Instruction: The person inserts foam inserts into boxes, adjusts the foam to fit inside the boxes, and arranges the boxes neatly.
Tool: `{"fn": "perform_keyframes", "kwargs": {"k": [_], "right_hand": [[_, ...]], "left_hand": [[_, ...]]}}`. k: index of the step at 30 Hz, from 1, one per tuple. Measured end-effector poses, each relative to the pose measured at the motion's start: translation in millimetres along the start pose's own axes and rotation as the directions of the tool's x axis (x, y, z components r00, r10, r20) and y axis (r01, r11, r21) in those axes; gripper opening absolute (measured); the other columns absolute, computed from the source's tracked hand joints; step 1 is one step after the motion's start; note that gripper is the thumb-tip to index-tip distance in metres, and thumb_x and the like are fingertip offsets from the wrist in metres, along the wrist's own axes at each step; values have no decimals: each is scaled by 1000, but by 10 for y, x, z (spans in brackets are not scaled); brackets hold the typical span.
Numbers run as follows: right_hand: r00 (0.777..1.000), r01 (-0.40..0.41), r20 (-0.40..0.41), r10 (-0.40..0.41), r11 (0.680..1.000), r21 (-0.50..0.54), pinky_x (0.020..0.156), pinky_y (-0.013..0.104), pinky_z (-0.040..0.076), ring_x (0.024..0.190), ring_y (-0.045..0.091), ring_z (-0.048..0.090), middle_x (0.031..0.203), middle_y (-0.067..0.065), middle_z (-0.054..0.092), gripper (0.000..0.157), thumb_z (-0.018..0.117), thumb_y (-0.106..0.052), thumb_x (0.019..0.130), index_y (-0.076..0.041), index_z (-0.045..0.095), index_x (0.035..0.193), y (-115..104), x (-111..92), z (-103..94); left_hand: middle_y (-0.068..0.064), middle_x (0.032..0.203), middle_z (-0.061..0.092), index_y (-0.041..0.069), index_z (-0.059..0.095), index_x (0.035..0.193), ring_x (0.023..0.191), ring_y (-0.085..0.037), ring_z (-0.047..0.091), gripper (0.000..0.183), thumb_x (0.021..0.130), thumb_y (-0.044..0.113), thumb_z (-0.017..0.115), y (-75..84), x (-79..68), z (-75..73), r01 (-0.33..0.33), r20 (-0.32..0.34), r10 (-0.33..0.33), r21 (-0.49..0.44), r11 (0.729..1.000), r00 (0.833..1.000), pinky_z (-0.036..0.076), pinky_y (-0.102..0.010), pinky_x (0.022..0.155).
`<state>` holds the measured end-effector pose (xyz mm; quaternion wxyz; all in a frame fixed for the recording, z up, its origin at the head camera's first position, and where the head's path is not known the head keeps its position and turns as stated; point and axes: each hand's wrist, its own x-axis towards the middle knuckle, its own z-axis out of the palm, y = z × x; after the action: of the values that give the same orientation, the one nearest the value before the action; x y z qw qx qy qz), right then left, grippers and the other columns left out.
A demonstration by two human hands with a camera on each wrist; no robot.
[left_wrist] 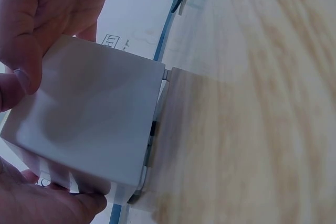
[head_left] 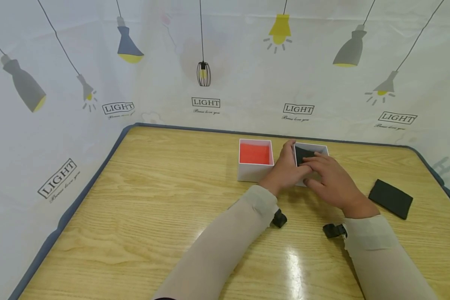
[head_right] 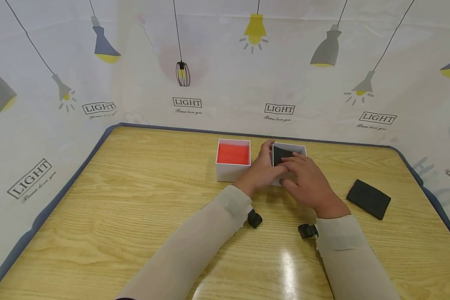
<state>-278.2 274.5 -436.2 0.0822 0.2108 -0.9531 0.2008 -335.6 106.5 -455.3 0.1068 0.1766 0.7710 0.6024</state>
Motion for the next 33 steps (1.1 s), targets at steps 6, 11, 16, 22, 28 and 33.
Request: {"fn": "perform_keyframes", "kwargs": {"k": [6, 11, 16, 22, 28, 33], "right_hand": [[1000, -5, -6, 5, 1000, 1, 121, 67, 27, 149, 50, 36, 146, 24, 60, 36, 64, -16, 100, 1, 70, 131, -6, 6, 0], [1000, 13, -22, -14, 1000, -15, 119, 66, 30, 144, 50, 42, 141, 24, 64, 34, 66, -14, 98, 2, 72, 128, -11, 8, 4], [999, 29, -21, -30, 999, -42, 120, 64, 31, 143, 49, 44, 142, 25, 63, 41, 67, -12, 96, 3, 69, 134, -20, 9, 1], [1000, 13, 3, -13, 996, -83, 120, 64, 30, 143, 49, 44, 147, 27, 58, 48, 69, -12, 93, 4, 65, 139, -48, 17, -14], [1000, -7, 15, 9, 994, -106, 119, 65, 33, 142, 50, 45, 145, 27, 60, 48, 70, -13, 93, 4, 65, 138, -57, 27, -19], [999, -29, 21, 31, 994, -107, 116, 67, 36, 140, 52, 46, 139, 27, 64, 45, 70, -14, 93, 3, 68, 135, -72, 39, -32]], "left_hand": [[-6, 156, 42, 21, 13, 168, 124, -12, 52, 94, 97, 37, 72, -2, -6, -4, -17, 7, 17, -6, 1000, 1000, 48, -29, 107], [-5, 153, 43, 22, 14, 168, 122, -12, 53, 94, 97, 38, 73, -5, -5, -3, -15, 4, 15, 5, 1000, 1000, 48, -29, 107], [-4, 151, 44, 24, 14, 168, 120, -12, 53, 94, 95, 35, 73, -1, 4, 2, 2, -1, -1, 23, 1000, 1000, 47, -29, 107], [-5, 154, 43, 24, 14, 168, 124, -12, 53, 93, 96, 34, 73, -1, 12, 4, 13, -2, -13, 32, 999, 1000, 47, -30, 109], [-5, 153, 43, 21, 14, 168, 123, -12, 52, 93, 97, 34, 72, -4, 22, 4, 13, -9, -12, 47, 999, 1000, 47, -30, 109], [-4, 156, 41, 19, 14, 168, 126, -13, 50, 94, 97, 35, 73, -5, 20, 8, 10, -17, -10, 49, 999, 1000, 44, -32, 113]]}}
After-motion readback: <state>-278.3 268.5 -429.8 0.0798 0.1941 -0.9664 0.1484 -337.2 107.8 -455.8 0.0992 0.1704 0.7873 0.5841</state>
